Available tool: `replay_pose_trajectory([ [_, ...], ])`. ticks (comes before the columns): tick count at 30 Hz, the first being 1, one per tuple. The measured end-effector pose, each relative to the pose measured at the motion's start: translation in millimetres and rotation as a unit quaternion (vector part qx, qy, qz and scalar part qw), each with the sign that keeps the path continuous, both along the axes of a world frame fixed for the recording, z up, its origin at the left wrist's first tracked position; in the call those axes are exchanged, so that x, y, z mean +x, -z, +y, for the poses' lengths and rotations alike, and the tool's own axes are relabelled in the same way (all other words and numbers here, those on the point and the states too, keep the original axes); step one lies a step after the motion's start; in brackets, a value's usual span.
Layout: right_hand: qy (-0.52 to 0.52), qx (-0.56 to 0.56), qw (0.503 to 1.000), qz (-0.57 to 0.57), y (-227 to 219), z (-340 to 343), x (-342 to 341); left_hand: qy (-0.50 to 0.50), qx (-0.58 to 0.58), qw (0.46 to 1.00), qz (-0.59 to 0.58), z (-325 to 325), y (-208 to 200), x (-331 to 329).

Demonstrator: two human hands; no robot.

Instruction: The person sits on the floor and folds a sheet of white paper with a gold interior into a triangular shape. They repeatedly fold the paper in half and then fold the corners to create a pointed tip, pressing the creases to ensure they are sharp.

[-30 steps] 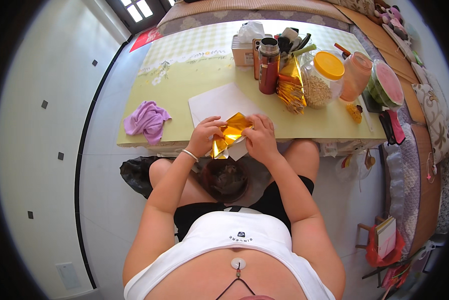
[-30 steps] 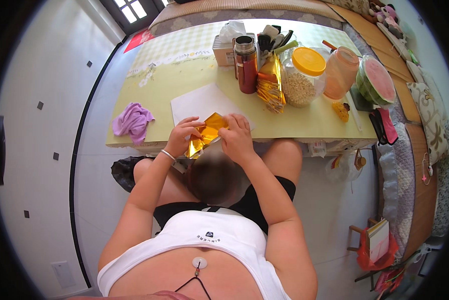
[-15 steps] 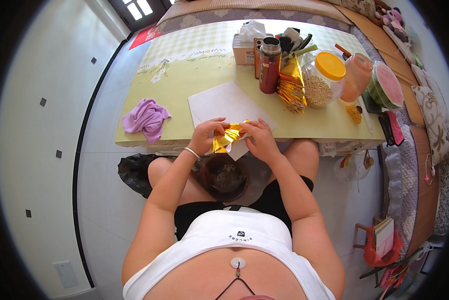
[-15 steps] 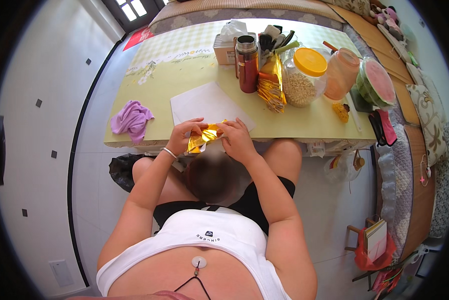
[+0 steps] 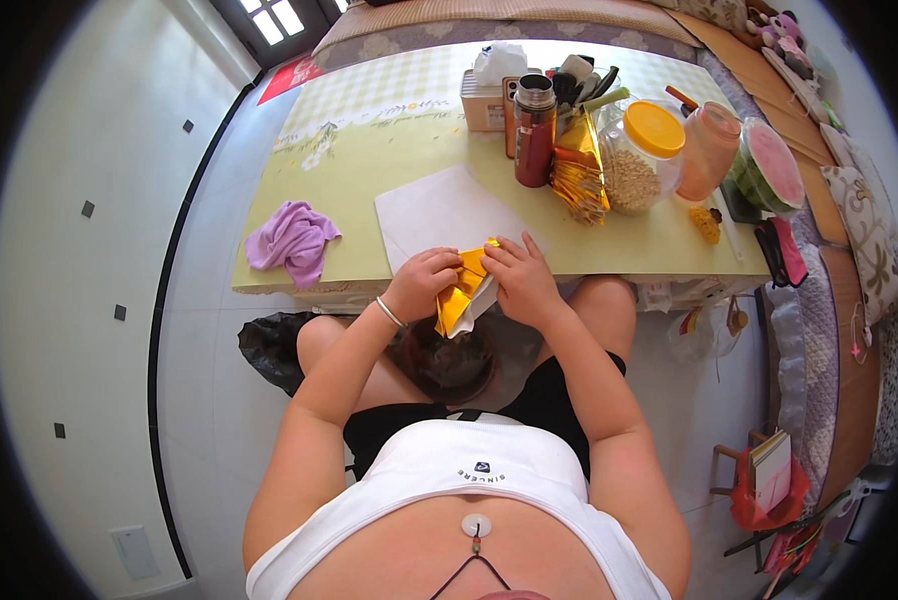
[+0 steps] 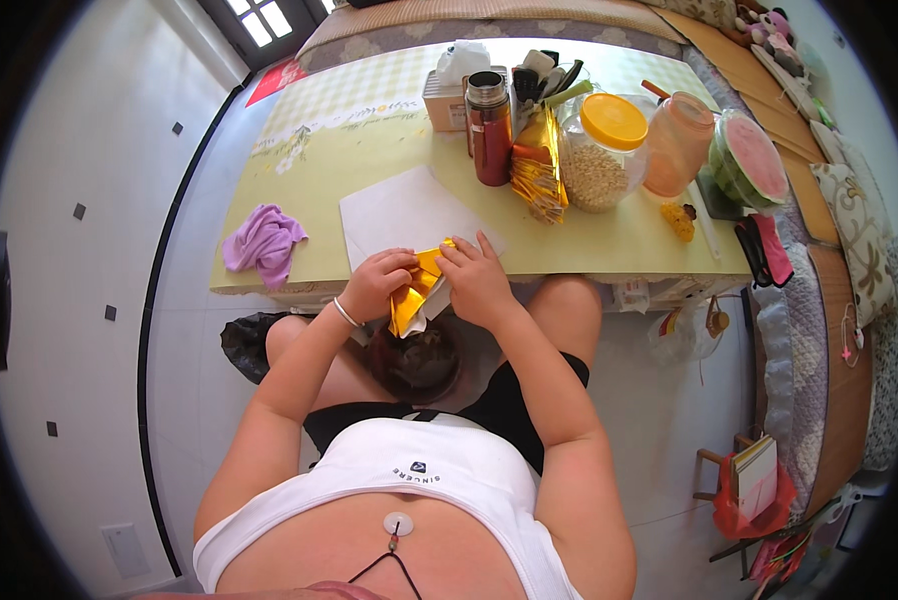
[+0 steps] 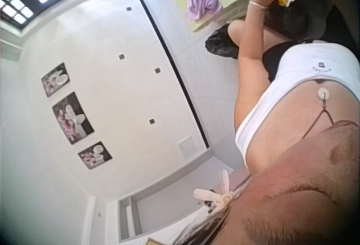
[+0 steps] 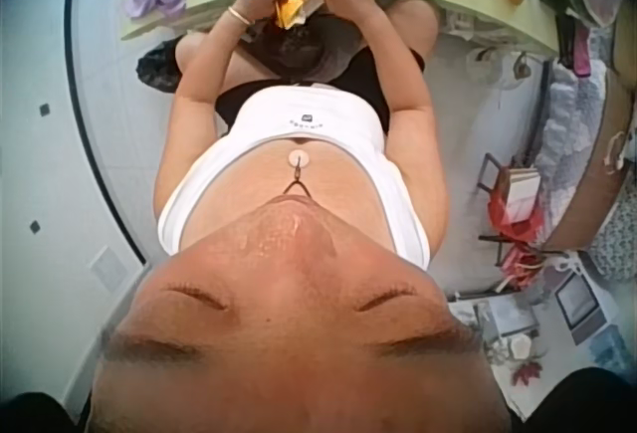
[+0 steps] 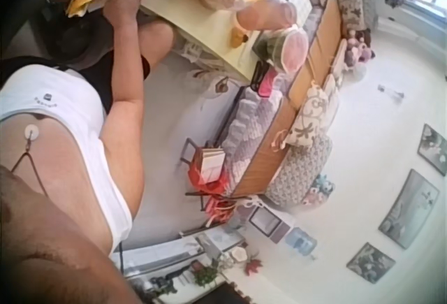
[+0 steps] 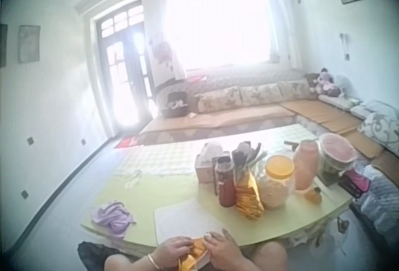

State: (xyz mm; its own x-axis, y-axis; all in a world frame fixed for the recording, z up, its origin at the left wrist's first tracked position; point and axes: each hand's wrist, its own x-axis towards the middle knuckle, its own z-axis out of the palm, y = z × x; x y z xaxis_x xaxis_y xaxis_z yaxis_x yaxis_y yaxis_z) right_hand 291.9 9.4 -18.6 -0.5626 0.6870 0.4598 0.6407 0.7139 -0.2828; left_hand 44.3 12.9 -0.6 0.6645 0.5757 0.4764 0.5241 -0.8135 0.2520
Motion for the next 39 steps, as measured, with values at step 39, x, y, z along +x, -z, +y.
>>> replay_pose_trajectory([
  [39, 0.006, -0.059, 0.952, 0.299, -40, -17, -5, -0.044, -0.577, 0.610, -0.540, -17, 13, -2],
])
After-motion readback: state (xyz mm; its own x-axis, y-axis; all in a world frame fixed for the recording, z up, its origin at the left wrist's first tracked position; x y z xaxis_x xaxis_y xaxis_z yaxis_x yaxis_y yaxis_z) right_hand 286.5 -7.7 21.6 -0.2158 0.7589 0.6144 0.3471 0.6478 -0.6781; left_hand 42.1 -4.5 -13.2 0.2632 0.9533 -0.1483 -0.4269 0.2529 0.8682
